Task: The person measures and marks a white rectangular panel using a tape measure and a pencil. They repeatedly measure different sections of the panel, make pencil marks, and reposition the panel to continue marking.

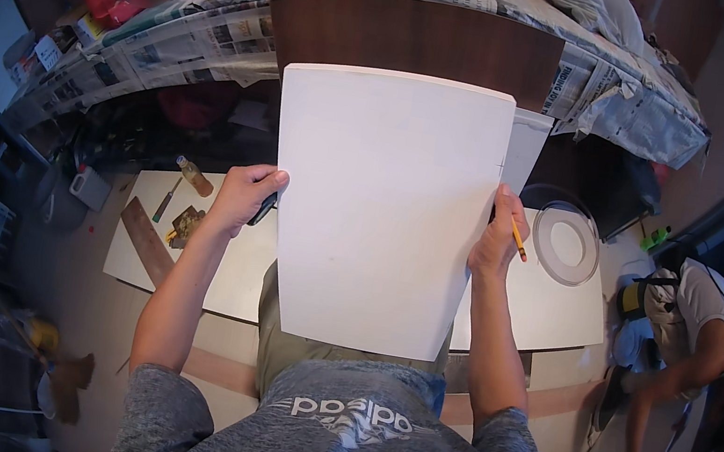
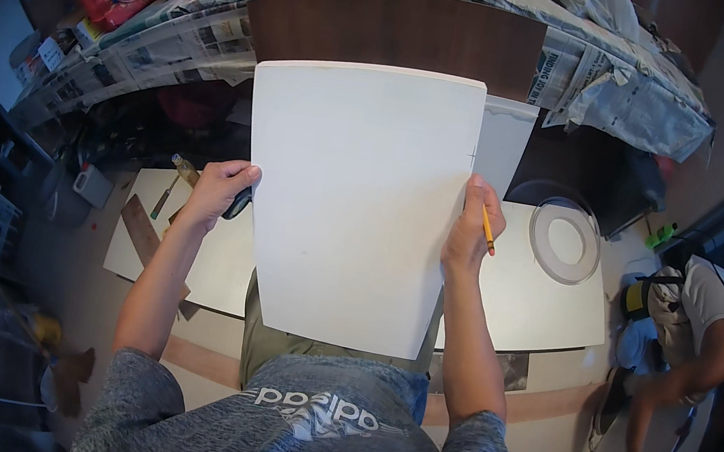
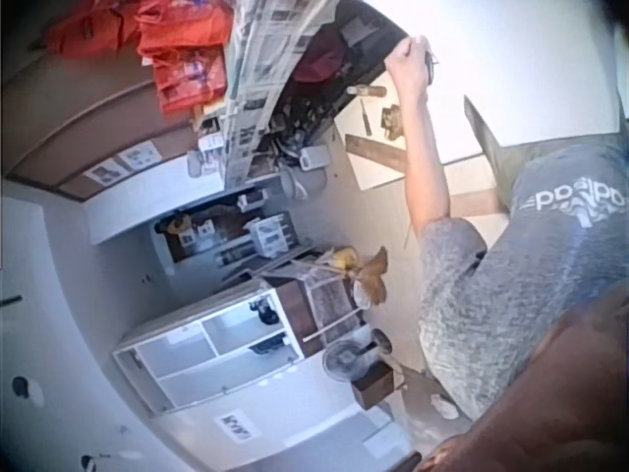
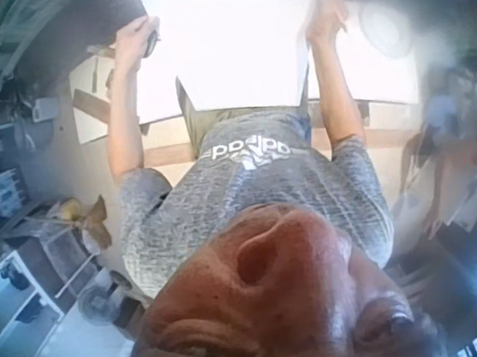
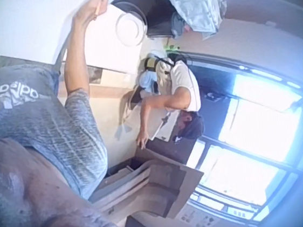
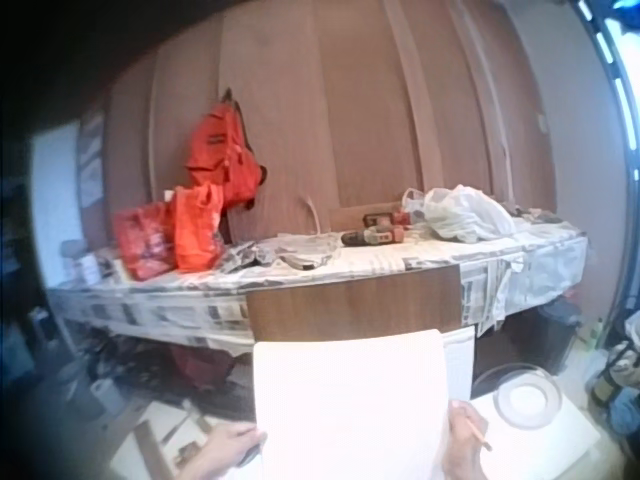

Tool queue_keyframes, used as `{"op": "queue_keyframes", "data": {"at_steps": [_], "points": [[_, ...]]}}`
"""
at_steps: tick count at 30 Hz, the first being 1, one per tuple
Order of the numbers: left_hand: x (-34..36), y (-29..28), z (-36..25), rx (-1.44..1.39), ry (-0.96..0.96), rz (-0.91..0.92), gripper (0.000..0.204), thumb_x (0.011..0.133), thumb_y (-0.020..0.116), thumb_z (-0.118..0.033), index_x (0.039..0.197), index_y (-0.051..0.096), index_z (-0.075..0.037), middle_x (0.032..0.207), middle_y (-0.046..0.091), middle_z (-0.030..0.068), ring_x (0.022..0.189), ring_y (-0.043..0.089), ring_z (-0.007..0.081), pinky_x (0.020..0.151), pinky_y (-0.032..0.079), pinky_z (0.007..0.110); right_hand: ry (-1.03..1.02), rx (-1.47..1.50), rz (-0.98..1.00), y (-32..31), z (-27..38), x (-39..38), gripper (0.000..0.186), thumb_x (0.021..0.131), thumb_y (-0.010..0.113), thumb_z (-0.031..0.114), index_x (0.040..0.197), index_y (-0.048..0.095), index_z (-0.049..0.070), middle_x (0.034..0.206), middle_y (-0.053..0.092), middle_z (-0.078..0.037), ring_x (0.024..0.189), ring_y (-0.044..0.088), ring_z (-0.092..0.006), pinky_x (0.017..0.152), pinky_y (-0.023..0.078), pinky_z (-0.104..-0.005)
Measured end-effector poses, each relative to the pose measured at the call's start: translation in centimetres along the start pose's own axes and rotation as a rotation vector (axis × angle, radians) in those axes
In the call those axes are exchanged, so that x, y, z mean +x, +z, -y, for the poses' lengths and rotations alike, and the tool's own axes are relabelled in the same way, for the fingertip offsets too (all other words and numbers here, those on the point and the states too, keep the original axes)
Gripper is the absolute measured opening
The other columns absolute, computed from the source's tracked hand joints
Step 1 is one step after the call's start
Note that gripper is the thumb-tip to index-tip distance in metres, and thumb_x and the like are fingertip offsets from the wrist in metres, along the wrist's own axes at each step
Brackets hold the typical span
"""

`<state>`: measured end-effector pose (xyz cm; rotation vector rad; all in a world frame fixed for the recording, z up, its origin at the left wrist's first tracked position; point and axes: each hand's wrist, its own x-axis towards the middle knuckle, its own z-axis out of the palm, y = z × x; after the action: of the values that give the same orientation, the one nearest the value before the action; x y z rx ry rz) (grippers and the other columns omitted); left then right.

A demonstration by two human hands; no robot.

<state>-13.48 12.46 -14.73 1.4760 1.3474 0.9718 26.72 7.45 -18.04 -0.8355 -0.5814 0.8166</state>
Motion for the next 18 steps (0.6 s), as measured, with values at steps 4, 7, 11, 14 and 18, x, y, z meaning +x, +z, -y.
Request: {"op": "queue_keyframes", "data": {"at_steps": [4, 7, 11, 14, 18], "points": [[2.3, 0.0, 0.7, -0.013, -0.029, 0.032, 0.031, 0.106, 0.078, -0.029, 0.107, 0.082, 0.001, 0.085, 0.071, -0.0031, 0.073, 0.058, 0.0037, 0.067, 0.048, 0.024, -0.014, -0.085, -0.006, -0.3, -2.6, 2.6, 0.033, 0.108, 0.069, 0.033, 0.103, 0.07, 0.0, 0.089, 0.063, 0.003, 0.086, 0.055, -0.009, 0.084, 0.047, -0.0267], [3.7, 0.1, 1.5, -0.015, -0.077, 0.043, 0.03, 0.106, 0.078, -0.029, 0.108, 0.083, 0.001, 0.085, 0.073, -0.002, 0.073, 0.061, 0.0043, 0.068, 0.049, 0.025, 0.042, -0.12, 0.0, -0.8, -3.9, 3.7, 0.034, 0.107, 0.069, 0.034, 0.101, 0.069, 0.0, 0.089, 0.059, 0.002, 0.089, 0.052, -0.0097, 0.086, 0.046, -0.0281], [4.9, 0.4, 2.4, -0.002, -0.116, 0.046, 0.03, 0.105, 0.079, -0.028, 0.11, 0.083, 0.001, 0.086, 0.074, -0.0017, 0.074, 0.062, 0.0045, 0.068, 0.05, 0.024, 0.055, -0.186, 0.0, -1.2, -4.9, 4.3, 0.038, 0.106, 0.07, 0.035, 0.108, 0.072, -0.003, 0.097, 0.064, -0.001, 0.095, 0.055, -0.0124, 0.09, 0.047, -0.03], [5.6, 0.6, 2.9, -0.003, -0.122, 0.057, 0.03, 0.105, 0.079, -0.028, 0.11, 0.082, 0.001, 0.086, 0.073, -0.0024, 0.074, 0.062, 0.0041, 0.068, 0.05, 0.023, 0.057, -0.202, -0.069, -0.9, -5.5, 4.7, 0.039, 0.106, 0.07, 0.035, 0.114, 0.074, -0.004, 0.101, 0.067, -0.003, 0.099, 0.058, -0.0146, 0.093, 0.048, -0.0311], [6.1, 0.5, 3.5, -0.026, -0.115, 0.053, 0.03, 0.105, 0.079, -0.028, 0.11, 0.082, 0.001, 0.086, 0.072, -0.0036, 0.074, 0.061, 0.0034, 0.068, 0.049, 0.023, 0.083, -0.219, -0.081, -0.9, -5.9, 5.0, 0.039, 0.105, 0.071, 0.033, 0.116, 0.075, -0.004, 0.104, 0.069, -0.003, 0.103, 0.06, -0.0149, 0.096, 0.048, -0.031]]}}
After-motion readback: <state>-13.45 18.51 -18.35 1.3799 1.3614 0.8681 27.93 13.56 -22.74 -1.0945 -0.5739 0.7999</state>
